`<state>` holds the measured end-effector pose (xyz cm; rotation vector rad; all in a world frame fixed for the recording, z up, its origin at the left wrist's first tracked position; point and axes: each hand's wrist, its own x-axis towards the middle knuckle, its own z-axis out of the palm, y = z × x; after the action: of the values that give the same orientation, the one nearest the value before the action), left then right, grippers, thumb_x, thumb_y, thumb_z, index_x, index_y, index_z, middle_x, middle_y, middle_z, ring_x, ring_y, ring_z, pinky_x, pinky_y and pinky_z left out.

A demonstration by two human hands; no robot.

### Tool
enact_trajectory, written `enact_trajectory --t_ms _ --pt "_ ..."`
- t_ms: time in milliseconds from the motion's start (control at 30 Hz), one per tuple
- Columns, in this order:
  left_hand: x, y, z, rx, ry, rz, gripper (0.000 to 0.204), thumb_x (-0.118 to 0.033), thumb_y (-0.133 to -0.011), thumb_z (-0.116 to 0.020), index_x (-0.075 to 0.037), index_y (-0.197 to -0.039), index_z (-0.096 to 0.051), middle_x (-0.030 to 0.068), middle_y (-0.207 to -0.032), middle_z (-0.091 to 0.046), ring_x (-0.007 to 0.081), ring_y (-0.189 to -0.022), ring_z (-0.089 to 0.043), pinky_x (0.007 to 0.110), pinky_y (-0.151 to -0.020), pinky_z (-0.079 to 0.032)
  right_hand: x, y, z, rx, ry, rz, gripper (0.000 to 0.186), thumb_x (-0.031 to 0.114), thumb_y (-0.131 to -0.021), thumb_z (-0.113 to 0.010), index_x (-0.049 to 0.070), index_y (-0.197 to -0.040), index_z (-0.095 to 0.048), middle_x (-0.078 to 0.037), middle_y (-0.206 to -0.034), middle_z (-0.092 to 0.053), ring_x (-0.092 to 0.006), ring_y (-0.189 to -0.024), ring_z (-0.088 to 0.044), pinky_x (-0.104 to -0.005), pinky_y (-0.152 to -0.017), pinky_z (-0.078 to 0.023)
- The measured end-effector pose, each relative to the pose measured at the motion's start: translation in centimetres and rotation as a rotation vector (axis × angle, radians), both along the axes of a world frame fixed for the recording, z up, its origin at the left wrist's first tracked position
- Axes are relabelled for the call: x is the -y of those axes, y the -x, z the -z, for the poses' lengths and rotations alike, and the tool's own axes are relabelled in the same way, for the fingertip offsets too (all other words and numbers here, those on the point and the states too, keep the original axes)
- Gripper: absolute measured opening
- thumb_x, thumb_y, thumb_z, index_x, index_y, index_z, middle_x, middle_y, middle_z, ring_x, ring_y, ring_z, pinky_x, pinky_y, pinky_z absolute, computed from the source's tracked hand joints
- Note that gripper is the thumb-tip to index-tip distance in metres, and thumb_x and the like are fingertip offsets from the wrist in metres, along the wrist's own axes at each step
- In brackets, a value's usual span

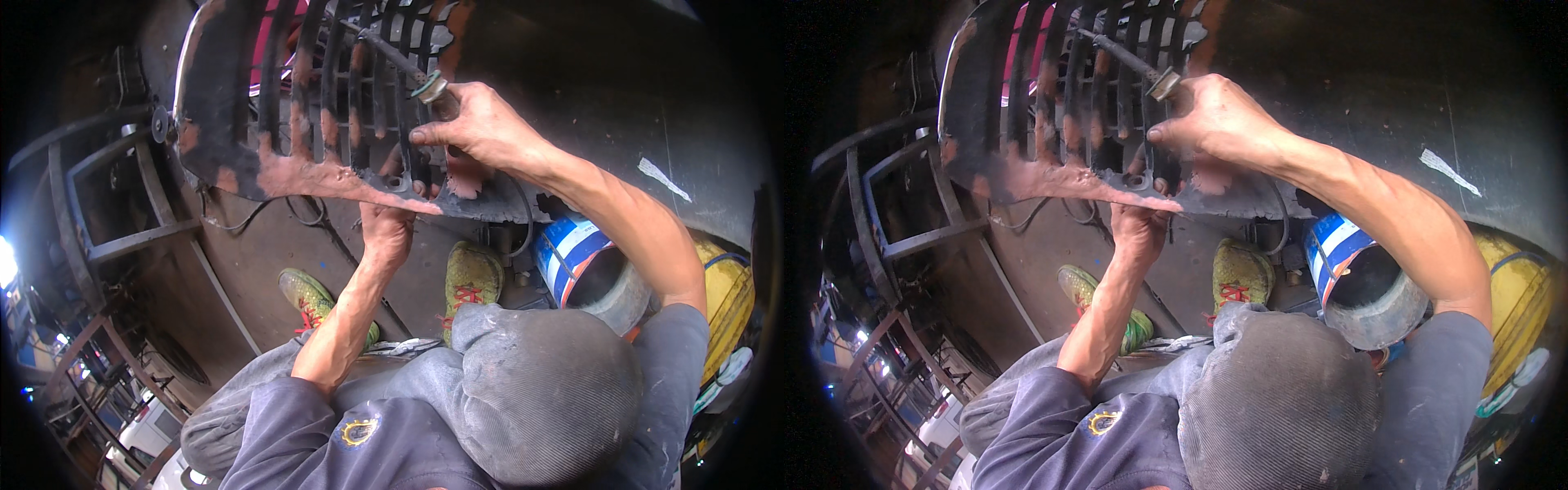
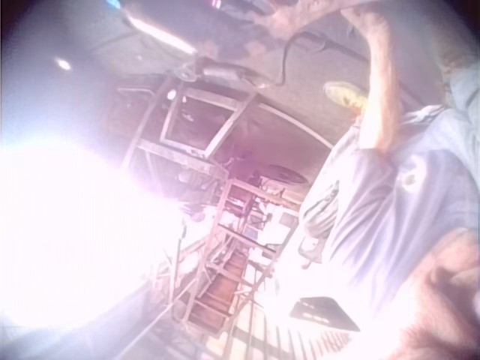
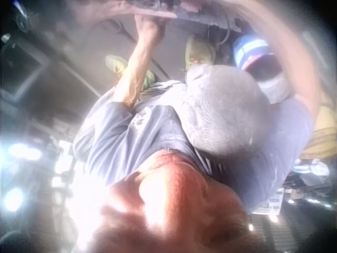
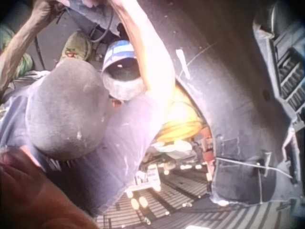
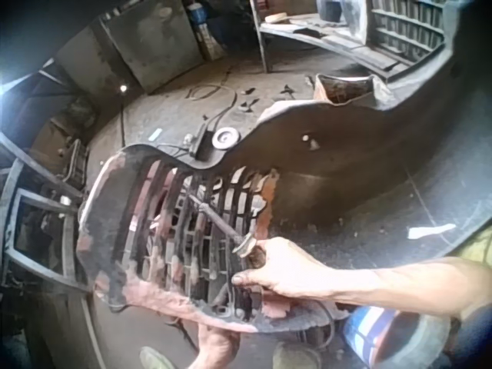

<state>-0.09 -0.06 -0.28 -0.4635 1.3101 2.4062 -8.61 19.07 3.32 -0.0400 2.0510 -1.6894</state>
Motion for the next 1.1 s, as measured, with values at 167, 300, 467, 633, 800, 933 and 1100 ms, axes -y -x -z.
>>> enact_trajectory --t_ms 167,300,467,633,800,933,1100 --pt "0.1 -0.3 -0.1 0.025 0.009 -0.019 0.059 0.005 -0.086 -0.064 -0.001 -0.141 -0.044 0.0071 -0.124 -0.055 0.0118 -0.091 -0.060 0.035 -0.085 -0.062 1.4 0.5 1.7 -0.038 -0.099 -0.013 0.041 0.024 -0.076 -0.080 -0.001 -0.107 -0.070 -0.016 -0.086 -0.072 -0.0241 -0.078 -0.069 -0.0372 -0.075 -0.052" --pt "0.2 -0.2 0.0 0.008 -0.003 0.013 0.064 0.007 -0.084 -0.060 -0.004 -0.144 -0.041 0.0034 -0.109 -0.060 0.0112 -0.094 -0.063 0.033 -0.084 -0.061 1.6 0.8 1.2 -0.027 -0.151 -0.052 0.043 0.023 -0.075 -0.081 0.000 -0.109 -0.070 -0.017 -0.089 -0.073 -0.0254 -0.082 -0.070 -0.0375 -0.077 -0.052" --pt "0.2 -0.1 0.2 0.035 0.024 -0.004 0.062 0.001 -0.087 -0.063 -0.004 -0.145 -0.040 0.0032 -0.106 -0.061 0.0112 -0.090 -0.063 0.034 -0.086 -0.060 1.1 0.9 2.1 -0.001 0.040 -0.021 0.038 0.019 -0.080 -0.079 0.000 -0.111 -0.069 -0.014 -0.093 -0.073 -0.0205 -0.084 -0.068 -0.0349 -0.079 -0.052" --pt "0.3 -0.3 0.7 0.026 0.012 -0.006 0.062 -0.007 -0.090 -0.066 -0.003 -0.145 -0.039 0.0032 -0.105 -0.061 0.0100 -0.088 -0.063 0.035 -0.089 -0.059 1.1 1.1 2.1 -0.018 -0.023 -0.006 0.037 0.020 -0.080 -0.079 0.001 -0.111 -0.069 -0.014 -0.094 -0.073 -0.0203 -0.085 -0.068 -0.0346 -0.080 -0.051" --pt "0.0 -0.1 0.1 0.029 0.011 -0.004 0.065 -0.012 -0.089 -0.070 -0.003 -0.146 -0.039 0.0027 -0.104 -0.062 0.0085 -0.086 -0.063 0.036 -0.091 -0.058 1.6 0.9 2.3 -0.018 -0.082 -0.018 0.038 0.023 -0.079 -0.079 0.000 -0.108 -0.069 -0.016 -0.091 -0.072 -0.0225 -0.083 -0.068 -0.0368 -0.078 -0.051" --pt "0.2 -0.2 0.3 0.036 0.018 0.006 0.067 -0.010 -0.088 -0.070 -0.003 -0.146 -0.038 0.0024 -0.107 -0.062 0.0082 -0.088 -0.063 0.038 -0.093 -0.057 0.9 0.9 3.1 -0.030 -0.020 0.005 0.038 0.022 -0.080 -0.078 -0.001 -0.109 -0.068 -0.016 -0.090 -0.072 -0.0215 -0.082 -0.067 -0.0369 -0.077 -0.051" --pt "0.3 0.0 0.4 0.048 0.024 0.024 0.067 -0.008 -0.087 -0.069 -0.003 -0.146 -0.039 0.0024 -0.108 -0.061 0.0084 -0.090 -0.063 0.037 -0.092 -0.057 1.2 0.9 3.4 -0.121 0.055 0.038 0.037 0.018 -0.081 -0.075 -0.002 -0.110 -0.066 -0.014 -0.091 -0.072 -0.0193 -0.081 -0.067 -0.0349 -0.078 -0.052"
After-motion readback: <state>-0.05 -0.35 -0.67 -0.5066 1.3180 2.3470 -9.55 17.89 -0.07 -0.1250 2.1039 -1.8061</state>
